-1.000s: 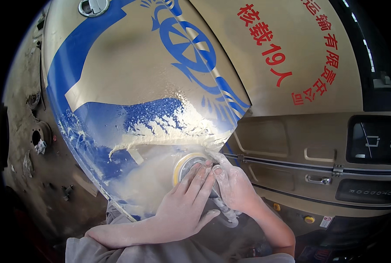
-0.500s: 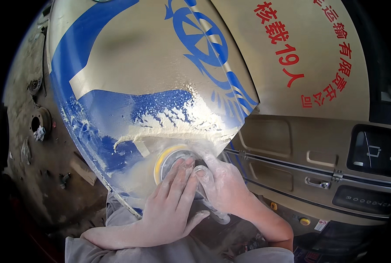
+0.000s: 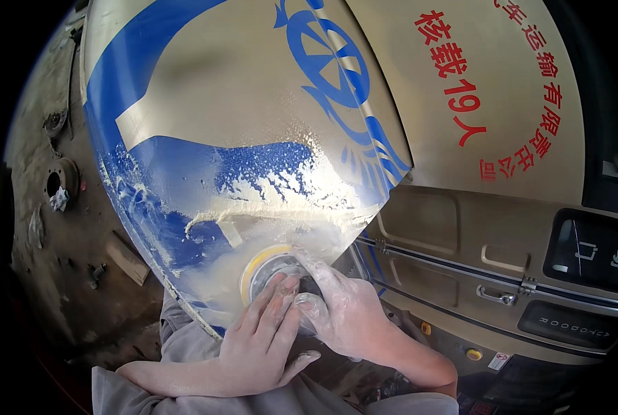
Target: The person uses an orbital sander to smooth a beige and blue vehicle panel. The person holds the panel steady with one hand while operating the sander with the other, moving it across the surface to remove material.
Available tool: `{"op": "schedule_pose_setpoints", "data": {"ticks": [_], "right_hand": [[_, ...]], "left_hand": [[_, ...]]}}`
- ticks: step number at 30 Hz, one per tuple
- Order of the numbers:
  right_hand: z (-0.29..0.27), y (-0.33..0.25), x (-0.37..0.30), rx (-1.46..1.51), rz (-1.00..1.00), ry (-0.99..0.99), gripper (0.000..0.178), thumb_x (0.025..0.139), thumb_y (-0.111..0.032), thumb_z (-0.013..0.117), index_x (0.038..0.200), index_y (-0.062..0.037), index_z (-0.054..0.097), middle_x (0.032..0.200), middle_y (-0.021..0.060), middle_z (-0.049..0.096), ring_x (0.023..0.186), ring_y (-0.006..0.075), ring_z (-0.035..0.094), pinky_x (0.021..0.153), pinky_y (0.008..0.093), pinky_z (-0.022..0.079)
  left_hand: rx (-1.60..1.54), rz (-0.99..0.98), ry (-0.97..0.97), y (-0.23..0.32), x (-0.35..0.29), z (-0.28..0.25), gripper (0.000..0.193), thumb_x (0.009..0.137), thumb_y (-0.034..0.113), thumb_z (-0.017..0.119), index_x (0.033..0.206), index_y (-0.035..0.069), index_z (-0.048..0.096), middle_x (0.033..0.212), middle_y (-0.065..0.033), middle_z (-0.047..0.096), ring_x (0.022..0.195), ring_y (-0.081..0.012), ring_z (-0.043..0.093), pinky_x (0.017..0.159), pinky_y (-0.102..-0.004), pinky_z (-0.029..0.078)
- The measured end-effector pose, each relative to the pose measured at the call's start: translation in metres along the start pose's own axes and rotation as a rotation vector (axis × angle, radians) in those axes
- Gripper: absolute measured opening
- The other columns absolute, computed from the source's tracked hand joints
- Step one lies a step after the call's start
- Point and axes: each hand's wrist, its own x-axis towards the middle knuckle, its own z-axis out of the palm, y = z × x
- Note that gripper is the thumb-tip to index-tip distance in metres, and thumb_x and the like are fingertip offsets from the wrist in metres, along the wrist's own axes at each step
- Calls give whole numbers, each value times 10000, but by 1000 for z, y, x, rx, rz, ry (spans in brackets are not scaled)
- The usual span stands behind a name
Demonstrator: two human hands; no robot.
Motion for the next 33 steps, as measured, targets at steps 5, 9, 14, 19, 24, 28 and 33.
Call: {"op": "schedule_pose_setpoints", "data": {"ticks": [5, 9, 14, 19, 24, 28, 33], "right_hand": [[-4, 21, -8, 191, 193, 60, 569, 1041, -350, 474, 1478, 13, 442, 1135, 325, 677, 987, 510, 674, 820, 489, 565], [10, 2, -4, 1, -15, 24, 599, 1061, -420, 461, 1496, -11, 426, 1136, 317, 676, 965, 512, 671, 819, 501, 555], [7, 9, -7, 133, 97, 25, 613, 1064, -465, 436, 1481, -16, 441, 1183, 308, 662, 957, 504, 670, 814, 520, 546], [5, -12, 7, 51, 63, -40, 559, 1054, -368, 496, 1477, -7, 444, 1198, 306, 664, 1013, 488, 676, 876, 502, 548], [3, 9, -12, 90, 138, -4, 609, 1053, -438, 454, 1485, -8, 440, 1201, 309, 668, 1026, 497, 673, 880, 498, 547], [11, -5, 0, 25, 15, -26, 618, 1075, -486, 383, 1468, -15, 459, 1111, 296, 690, 950, 499, 681, 815, 498, 550], [0, 22, 0, 128, 160, 121, 648, 1085, -506, 331, 1444, 14, 475, 995, 279, 711, 895, 464, 711, 774, 467, 551]], "left_hand": [[-70, 66, -23, -2, 24, 15, 755, 891, 420, 709, 1374, -109, 470, 1485, -334, 453, 1385, -507, 453, 1095, -519, 454], [-24, 51, -7, -9, -7, -3, 739, 906, 427, 691, 1369, -108, 479, 1515, -323, 426, 1374, -509, 459, 1073, -521, 467], [-35, 40, -33, -5, 7, 1, 748, 904, 436, 692, 1372, -107, 479, 1522, -301, 433, 1403, -487, 437, 1081, -489, 464], [-27, 0, 19, -5, -6, -11, 747, 919, 443, 673, 1376, -113, 472, 1526, -307, 422, 1414, -481, 422, 1076, -494, 465], [-105, 62, -31, -3, 2, 6, 805, 902, 463, 687, 1397, -121, 435, 1532, -342, 388, 1420, -494, 410, 1075, -515, 463], [-59, 21, -13, -9, -12, -6, 769, 924, 437, 670, 1398, -121, 434, 1532, -336, 394, 1420, -494, 408, 1136, -497, 408], [-86, 77, -35, -12, 30, 20, 864, 903, 456, 687, 1474, -114, 377, 1572, -318, 343, 1457, -487, 350, 1124, -511, 421]]}}
